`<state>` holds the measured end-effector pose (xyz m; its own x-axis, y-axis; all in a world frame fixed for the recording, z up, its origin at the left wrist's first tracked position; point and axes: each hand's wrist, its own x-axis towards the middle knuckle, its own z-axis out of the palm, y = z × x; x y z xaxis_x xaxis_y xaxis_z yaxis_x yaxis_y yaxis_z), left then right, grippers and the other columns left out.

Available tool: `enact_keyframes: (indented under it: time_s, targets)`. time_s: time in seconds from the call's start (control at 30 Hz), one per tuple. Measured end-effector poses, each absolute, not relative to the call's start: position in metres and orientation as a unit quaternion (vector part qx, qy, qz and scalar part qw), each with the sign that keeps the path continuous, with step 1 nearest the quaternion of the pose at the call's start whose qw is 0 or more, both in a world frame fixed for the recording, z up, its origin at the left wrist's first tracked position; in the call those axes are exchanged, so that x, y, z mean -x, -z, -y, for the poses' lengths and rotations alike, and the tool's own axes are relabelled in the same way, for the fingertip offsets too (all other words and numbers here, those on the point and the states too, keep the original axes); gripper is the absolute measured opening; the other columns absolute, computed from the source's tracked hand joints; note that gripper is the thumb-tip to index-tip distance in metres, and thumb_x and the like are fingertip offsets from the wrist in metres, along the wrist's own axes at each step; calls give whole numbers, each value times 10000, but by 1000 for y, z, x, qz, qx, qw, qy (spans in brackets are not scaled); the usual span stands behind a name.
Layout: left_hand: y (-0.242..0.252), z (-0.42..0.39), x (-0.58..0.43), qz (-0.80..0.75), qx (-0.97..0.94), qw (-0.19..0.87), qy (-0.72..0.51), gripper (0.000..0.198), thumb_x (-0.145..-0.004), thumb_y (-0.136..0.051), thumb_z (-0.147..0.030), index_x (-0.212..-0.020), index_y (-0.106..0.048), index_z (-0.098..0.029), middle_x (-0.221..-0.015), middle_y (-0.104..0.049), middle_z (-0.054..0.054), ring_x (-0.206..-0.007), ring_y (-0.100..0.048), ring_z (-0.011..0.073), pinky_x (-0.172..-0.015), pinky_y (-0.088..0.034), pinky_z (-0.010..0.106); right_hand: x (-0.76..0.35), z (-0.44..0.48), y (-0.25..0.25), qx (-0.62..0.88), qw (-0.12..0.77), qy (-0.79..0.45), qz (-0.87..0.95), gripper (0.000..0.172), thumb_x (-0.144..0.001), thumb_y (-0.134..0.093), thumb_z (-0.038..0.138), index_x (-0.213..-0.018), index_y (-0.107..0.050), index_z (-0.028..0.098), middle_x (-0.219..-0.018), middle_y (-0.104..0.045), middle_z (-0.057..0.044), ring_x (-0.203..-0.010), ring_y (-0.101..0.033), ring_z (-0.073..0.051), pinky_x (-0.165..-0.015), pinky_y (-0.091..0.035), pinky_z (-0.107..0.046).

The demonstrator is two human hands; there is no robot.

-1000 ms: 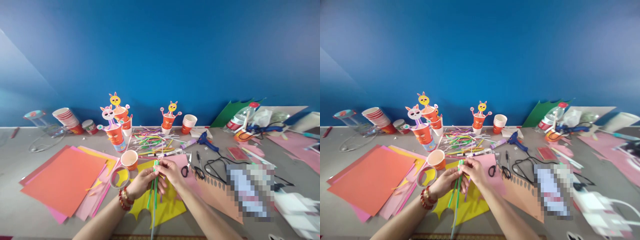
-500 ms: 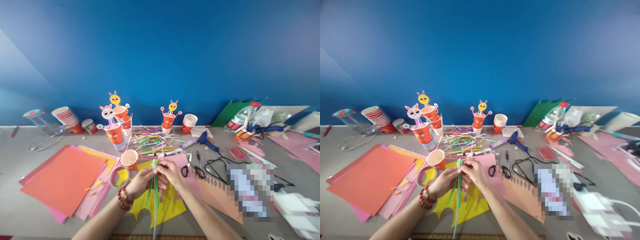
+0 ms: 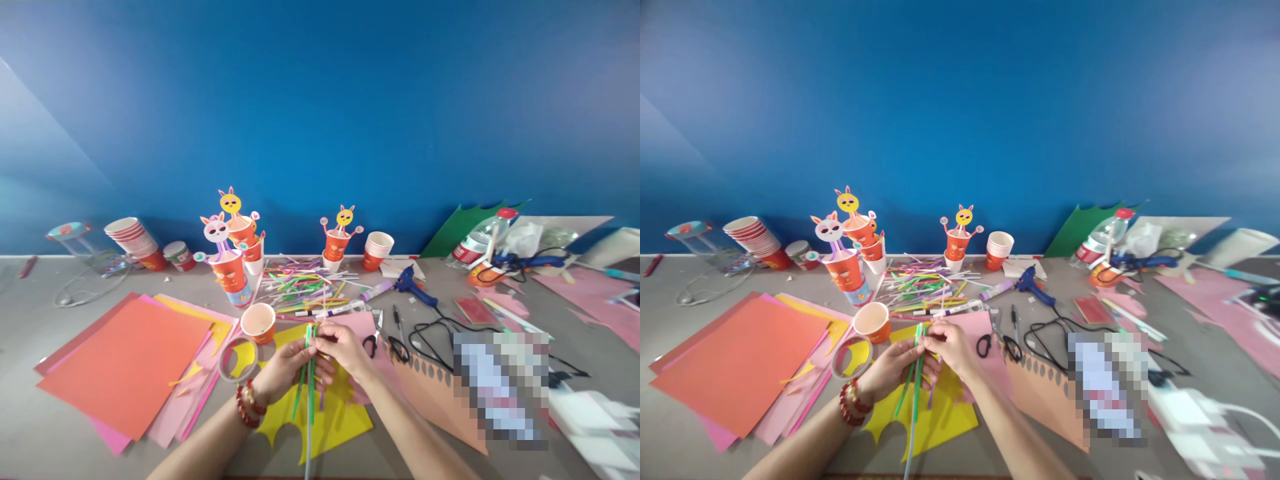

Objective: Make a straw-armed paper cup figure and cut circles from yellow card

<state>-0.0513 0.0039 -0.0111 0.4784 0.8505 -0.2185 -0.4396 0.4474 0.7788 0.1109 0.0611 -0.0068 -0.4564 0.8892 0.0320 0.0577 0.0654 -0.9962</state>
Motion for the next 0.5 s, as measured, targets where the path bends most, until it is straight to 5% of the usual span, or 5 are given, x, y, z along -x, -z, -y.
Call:
enact_keyframes:
  time_s: [0.2, 0.5]
  targets:
    - [12, -5, 52, -294, -338, 797, -405, 310, -917, -613, -395, -998, -606, -96, -839, -742, 146, -718, -740, 229, -595, -557, 287, -108, -58, 10, 364, 356, -623, 595, 288, -789, -731, 450, -810, -676, 169, -657, -580, 30, -556, -508, -114, -537, -404, -234]
    - [17, -3, 47, -278, -337, 802, -408, 286, -923, -591, -412, -912, -558, -128, -777, -732, 113, -608, -720, 203, -581, -559, 296, -102, -54, 6, 365, 380, -647, 551, 219, -771, -711, 377, -766, -589, 195, -590, -556, 62, -468, -489, -95, -488, -382, -220]
